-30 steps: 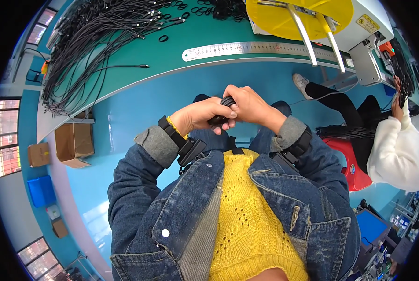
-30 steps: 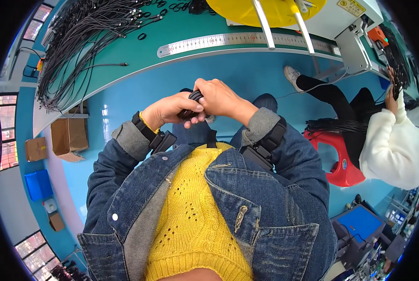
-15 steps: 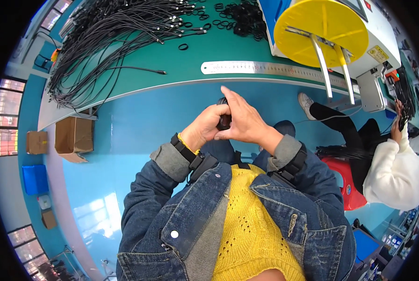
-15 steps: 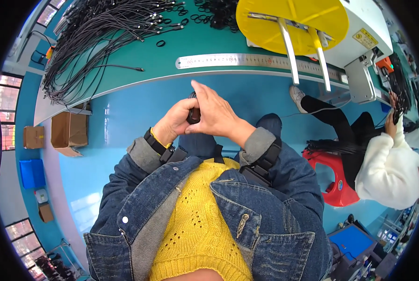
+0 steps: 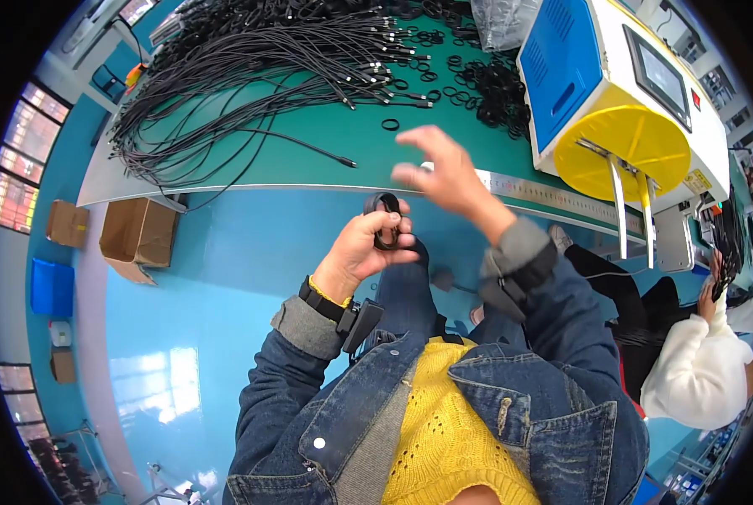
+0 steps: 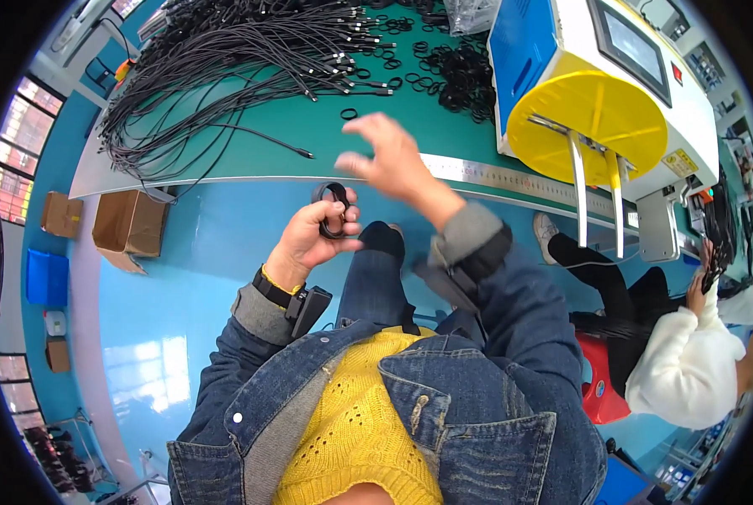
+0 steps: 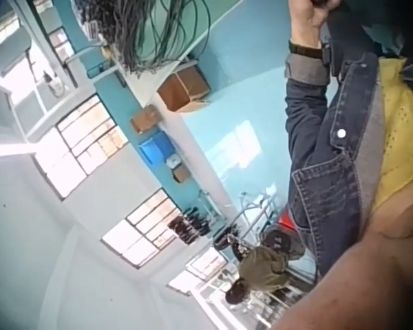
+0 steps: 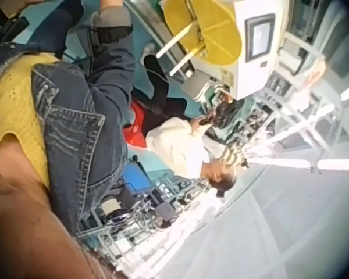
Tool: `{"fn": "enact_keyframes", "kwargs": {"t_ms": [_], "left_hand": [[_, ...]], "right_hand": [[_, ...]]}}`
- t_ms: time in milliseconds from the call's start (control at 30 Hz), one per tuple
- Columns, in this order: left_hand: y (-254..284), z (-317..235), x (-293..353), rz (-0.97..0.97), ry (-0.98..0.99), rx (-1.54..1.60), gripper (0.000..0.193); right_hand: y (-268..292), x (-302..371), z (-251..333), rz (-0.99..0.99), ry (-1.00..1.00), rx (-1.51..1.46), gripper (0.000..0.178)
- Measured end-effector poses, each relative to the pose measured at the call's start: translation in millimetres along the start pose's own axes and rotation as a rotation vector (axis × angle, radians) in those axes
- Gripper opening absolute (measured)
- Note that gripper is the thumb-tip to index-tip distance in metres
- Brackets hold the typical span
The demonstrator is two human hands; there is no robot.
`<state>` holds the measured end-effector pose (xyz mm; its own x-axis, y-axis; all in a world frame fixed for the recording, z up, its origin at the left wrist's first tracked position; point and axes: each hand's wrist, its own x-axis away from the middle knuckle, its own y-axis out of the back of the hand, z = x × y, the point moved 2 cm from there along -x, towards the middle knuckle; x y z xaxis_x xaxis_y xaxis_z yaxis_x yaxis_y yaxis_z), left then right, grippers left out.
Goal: The person picks up a cable, winds it around the bars of a machine, and removes the coiled cable. They then pick up a tie and wrap it around the coiled cable, repeating the process for several cables.
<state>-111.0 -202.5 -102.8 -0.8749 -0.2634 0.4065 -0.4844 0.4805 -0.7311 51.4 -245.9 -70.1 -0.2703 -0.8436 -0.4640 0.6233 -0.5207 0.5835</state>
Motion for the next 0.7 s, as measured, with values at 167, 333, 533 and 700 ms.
{"fn": "enact_keyframes", "kwargs": {"t_ms": [167,333,533,700], "left_hand": [[19,-28,-14,0.194,-0.013,0.055,0.014],[4,-63,-44,-0.094,-0.277,-0.215,0.012],[-19,-71,-97,-0.289,-0.489,-0.525,0.018],[-47,-53,-123,-0.214,-0.503,-0.569,0.021]], "right_hand": [[-17,-57,-48,0.067,-0.033,0.471,0.02],[-16,-66,-66,0.065,-0.091,0.511,0.016],[7,-36,-49,-0.063,-0.678,-0.409,0.016],[26,-14,-63,-0.121,-0.719,-0.465,0.019]]}}
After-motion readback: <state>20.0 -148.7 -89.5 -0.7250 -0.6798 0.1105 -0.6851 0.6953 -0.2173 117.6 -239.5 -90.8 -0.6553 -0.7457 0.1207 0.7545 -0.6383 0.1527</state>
